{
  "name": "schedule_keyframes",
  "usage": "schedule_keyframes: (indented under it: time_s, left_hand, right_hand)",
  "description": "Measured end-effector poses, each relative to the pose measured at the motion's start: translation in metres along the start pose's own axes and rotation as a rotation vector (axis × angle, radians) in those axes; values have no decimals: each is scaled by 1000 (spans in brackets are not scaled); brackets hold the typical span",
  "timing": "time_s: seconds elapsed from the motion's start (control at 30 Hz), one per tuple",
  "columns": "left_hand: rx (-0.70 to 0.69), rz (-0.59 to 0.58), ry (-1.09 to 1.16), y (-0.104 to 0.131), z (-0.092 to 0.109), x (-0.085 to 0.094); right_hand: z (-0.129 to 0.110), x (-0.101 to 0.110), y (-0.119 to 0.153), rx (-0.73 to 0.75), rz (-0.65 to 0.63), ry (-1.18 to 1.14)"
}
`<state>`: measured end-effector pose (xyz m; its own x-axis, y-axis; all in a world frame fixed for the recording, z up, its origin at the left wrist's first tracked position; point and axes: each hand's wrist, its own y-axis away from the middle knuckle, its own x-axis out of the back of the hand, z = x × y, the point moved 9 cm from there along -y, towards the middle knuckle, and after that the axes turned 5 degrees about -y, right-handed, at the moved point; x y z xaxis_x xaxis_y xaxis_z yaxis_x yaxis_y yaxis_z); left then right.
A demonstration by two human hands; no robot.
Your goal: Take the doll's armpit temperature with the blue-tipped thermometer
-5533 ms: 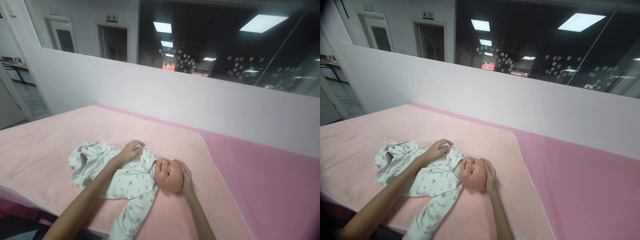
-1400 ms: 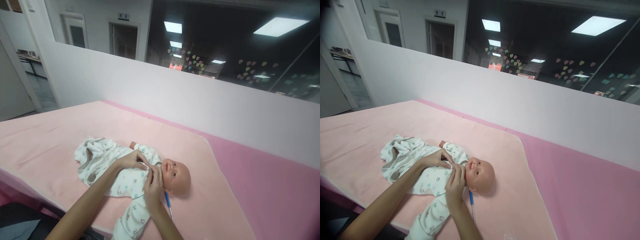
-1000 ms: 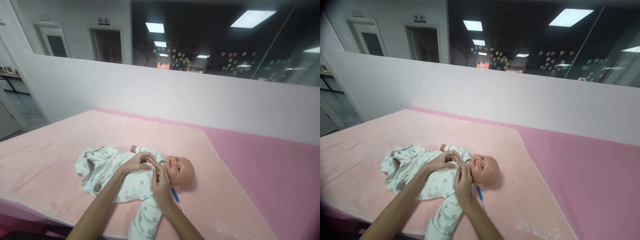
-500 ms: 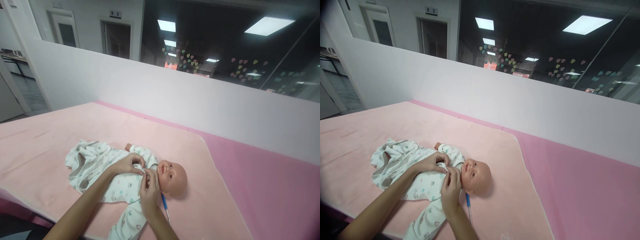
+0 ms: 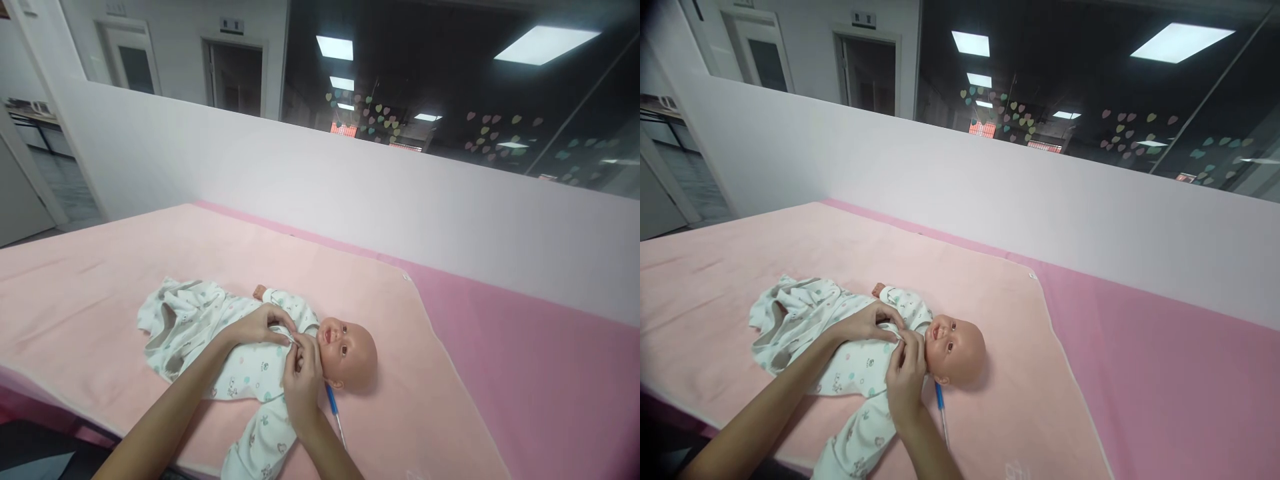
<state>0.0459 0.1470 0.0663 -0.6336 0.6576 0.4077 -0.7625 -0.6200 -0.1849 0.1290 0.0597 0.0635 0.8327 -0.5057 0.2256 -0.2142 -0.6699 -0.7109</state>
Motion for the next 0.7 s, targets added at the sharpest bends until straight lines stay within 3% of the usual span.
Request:
schedule_keyframes:
  time_s: [0.3,0.7]
  left_hand:
    - [25,0,24,0,-7,2]
    - [-14,-56,58,1,5,-3]
  right_hand:
    - [-1,0,-2,-7,-6,-15]
    - [-5,1,-1,30,18,-6]
